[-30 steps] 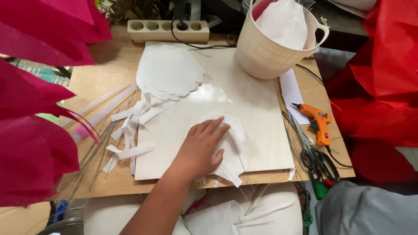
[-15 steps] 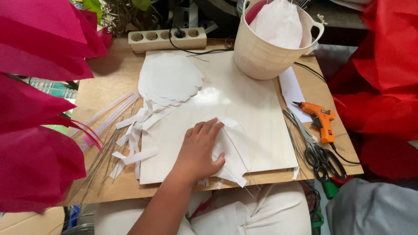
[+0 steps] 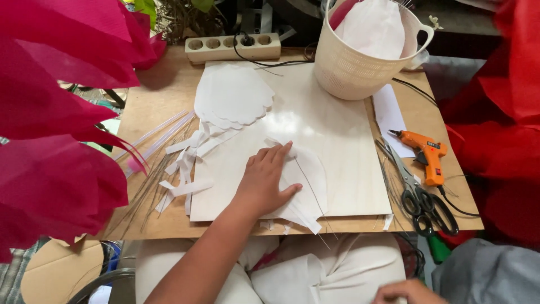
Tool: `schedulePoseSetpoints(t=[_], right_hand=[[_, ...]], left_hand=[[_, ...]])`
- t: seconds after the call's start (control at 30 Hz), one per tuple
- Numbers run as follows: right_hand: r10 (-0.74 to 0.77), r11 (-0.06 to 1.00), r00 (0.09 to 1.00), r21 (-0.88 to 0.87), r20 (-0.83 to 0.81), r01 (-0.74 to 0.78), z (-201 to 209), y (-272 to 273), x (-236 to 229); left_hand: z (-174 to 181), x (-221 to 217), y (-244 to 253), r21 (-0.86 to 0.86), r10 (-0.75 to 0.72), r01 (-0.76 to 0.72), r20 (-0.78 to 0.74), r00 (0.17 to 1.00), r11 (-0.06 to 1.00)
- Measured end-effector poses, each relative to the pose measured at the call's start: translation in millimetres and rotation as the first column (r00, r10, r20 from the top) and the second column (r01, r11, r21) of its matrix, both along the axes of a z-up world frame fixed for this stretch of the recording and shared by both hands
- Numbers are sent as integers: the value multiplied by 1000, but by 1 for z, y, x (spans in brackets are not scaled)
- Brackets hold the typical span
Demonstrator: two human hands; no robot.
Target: Assembling artificial flowers by gluing wires to paper petals using a hot glue gun
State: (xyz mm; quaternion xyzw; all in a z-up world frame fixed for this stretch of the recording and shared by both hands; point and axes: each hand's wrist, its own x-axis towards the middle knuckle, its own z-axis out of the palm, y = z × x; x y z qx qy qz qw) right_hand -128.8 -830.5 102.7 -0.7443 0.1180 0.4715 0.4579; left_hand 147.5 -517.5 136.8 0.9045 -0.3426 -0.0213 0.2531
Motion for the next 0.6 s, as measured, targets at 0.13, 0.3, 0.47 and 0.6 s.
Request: schedulePoseSetpoints(t=[0.13,0.3,0.47,0.6], right_hand=[[-96,975,776,-99,624,201,51,58,38],[132,904,393,-273,910,329,86,124,108],[284,870,362,-397,888,291,67,129,134],[243,884,391,-368,888,288,64,124,135]], left_hand=[[3,-2,0,-11,-2,2,8,1000,1000],[-3,5,0,-118,37,-35,12,999,992],[14,15,0,-121,6,-13,-61,998,993],[14,28,-9,-335,77,-141,-197,977,932]])
